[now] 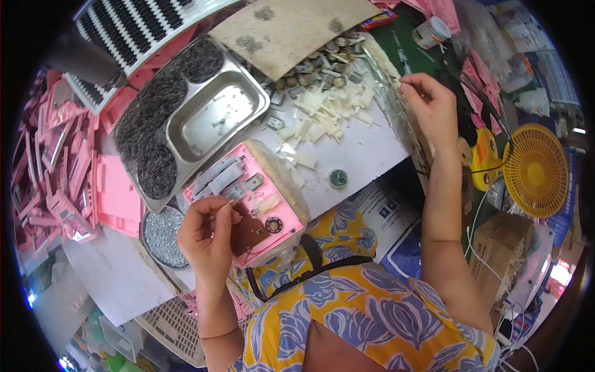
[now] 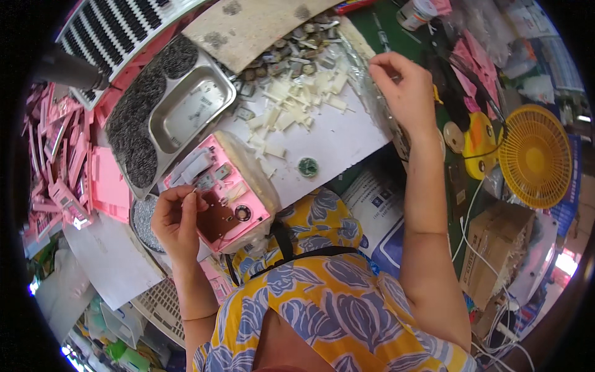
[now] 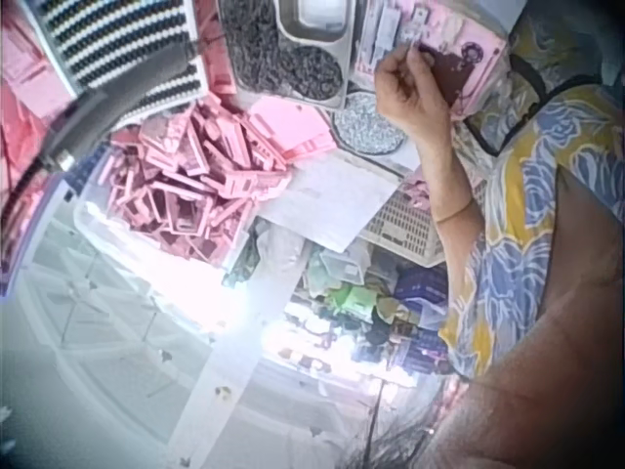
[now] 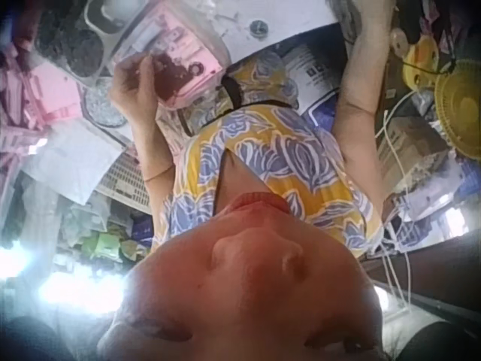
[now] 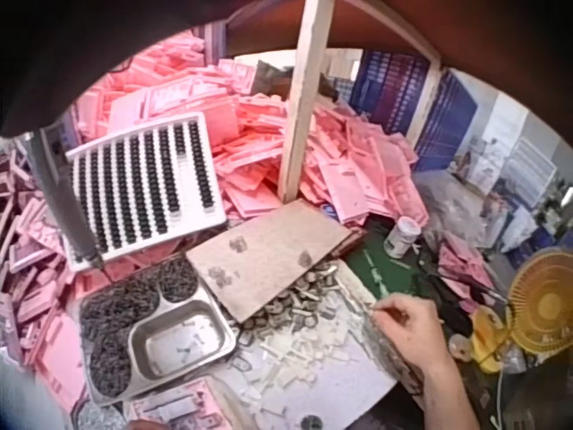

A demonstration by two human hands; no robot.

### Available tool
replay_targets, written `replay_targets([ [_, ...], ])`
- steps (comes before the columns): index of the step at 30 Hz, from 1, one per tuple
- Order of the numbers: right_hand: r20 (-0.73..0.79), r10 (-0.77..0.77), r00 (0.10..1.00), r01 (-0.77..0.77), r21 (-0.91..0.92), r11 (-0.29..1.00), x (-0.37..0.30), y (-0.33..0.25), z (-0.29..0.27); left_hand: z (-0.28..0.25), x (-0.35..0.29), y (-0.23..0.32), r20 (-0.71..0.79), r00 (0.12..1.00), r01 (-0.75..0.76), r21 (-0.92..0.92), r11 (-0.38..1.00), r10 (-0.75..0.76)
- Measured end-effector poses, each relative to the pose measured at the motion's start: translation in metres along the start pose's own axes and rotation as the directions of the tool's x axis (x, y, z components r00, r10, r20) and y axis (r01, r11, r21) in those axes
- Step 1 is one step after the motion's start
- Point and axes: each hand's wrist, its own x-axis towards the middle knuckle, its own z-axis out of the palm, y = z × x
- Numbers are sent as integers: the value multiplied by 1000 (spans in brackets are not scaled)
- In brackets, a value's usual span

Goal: Assembling electronic components and soldering wires inside a pink toy casing.

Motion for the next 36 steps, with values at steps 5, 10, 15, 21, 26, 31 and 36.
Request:
replay_targets([
  [5, -260, 470, 843, -127, 754, 645, -24, 55, -37, 3, 1, 3, 4, 1000, 14, -60, 998, -14],
  [10, -50, 438, 897, -25, 986, 165, -30, 160, -112, -5, 10, 7, 58, 998, 0, -5, 1000, 1],
  [15, -310, 556, 771, 28, 889, 456, -5, 196, -134, -3, 10, 2, 75, 996, -45, 43, 998, 42],
  [21, -642, 578, 504, -21, 660, 751, -22, 137, -148, 14, 20, -4, 78, 892, -425, 473, 772, 444],
  [26, -381, 396, 835, 147, 849, 507, -74, 68, -119, 23, 20, -9, 116, 881, -424, 622, 658, 458],
  [31, -70, 184, 980, -54, 803, 594, -113, -7, -8, 25, 22, -12, 118, 874, -428, 644, 634, 471],
  [36, 247, -124, 961, -105, 743, 661, -122, -55, 61, 26, 23, -17, 111, 864, -435, 655, 618, 491],
])
